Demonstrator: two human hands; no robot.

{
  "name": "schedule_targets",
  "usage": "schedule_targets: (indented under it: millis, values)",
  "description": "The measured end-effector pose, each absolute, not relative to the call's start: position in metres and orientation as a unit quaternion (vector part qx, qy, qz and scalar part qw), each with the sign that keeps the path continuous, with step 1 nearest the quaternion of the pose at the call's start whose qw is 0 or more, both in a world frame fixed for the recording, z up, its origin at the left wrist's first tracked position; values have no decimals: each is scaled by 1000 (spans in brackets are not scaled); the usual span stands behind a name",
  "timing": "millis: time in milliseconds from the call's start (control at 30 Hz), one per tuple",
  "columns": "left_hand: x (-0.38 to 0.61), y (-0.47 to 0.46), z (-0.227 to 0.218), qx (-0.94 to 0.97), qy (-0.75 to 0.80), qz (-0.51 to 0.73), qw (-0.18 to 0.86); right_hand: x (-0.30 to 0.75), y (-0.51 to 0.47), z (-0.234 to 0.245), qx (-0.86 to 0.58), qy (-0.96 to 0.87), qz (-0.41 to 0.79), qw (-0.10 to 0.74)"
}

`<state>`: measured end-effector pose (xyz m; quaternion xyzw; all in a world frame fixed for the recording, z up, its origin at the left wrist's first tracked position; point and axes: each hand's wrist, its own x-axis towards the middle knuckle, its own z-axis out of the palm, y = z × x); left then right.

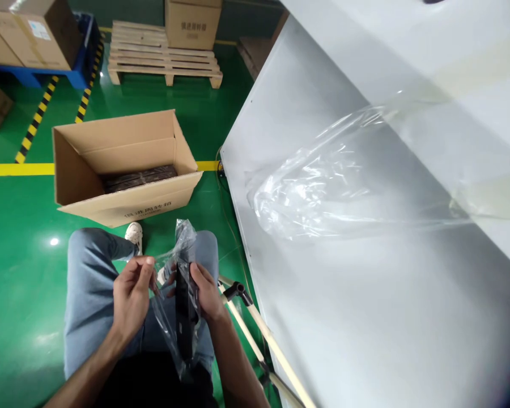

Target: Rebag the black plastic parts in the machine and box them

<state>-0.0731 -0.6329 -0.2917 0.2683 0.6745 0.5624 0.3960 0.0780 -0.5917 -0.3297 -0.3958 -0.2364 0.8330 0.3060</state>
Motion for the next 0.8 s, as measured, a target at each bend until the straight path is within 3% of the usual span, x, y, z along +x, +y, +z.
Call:
schedule_targets:
  millis: [367, 533, 800]
  values:
    - [-76, -637, -300, 139, 621, 606, 477, 79, -599, -327, -347, -242, 850, 315]
    - [-78, -637, -299, 157, 632, 605, 459, 82, -598, -324, -371, -252, 830, 332]
    - [-75, -631, -293, 79, 598, 612, 512, 86, -604, -331, -358, -199, 865, 290]
